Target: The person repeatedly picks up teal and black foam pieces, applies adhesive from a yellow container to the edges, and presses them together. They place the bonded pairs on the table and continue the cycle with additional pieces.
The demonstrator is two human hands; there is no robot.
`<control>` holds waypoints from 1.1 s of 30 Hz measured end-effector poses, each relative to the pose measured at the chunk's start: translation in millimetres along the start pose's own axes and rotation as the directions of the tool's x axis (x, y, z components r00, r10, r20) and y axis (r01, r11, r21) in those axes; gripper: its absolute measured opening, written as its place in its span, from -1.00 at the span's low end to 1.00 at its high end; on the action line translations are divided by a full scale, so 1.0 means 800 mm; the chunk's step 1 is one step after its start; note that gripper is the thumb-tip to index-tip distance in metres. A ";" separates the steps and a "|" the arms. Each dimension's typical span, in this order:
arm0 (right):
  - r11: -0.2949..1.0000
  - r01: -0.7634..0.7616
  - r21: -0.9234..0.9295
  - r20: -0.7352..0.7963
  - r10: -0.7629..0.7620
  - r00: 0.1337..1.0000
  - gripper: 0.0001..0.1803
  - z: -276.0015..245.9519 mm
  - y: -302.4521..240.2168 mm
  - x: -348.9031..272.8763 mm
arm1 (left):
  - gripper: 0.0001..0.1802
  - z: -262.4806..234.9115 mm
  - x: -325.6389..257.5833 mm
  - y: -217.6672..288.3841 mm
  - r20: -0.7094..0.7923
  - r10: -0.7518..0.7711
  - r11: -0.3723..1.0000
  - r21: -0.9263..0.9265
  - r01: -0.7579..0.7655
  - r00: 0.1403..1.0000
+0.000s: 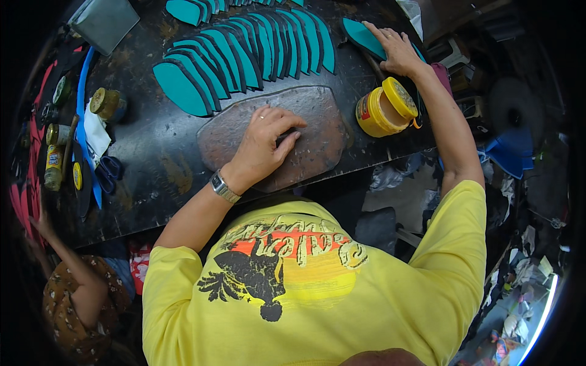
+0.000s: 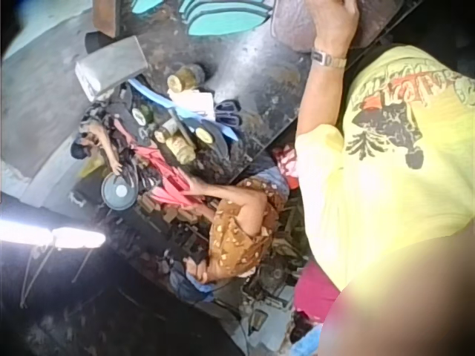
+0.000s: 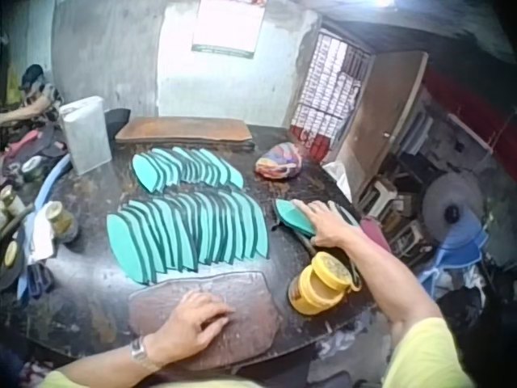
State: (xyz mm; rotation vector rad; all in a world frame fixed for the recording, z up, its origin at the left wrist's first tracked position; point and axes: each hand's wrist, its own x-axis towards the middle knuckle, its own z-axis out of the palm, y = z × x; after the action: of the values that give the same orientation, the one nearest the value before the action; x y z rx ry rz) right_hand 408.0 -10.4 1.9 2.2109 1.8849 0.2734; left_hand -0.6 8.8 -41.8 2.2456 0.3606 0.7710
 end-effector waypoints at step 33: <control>0.894 -0.402 0.197 -0.057 0.420 0.906 -0.02 0.015 0.032 0.015 | -0.79 -0.003 -0.003 0.003 -0.012 0.015 0.997 0.082 -0.014 1.000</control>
State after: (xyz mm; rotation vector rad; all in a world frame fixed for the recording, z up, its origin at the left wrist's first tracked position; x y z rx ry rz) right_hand 437.6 -3.1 -1.9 2.7628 1.5142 0.2942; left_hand -3.9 7.7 -39.7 2.3226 0.3888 0.7911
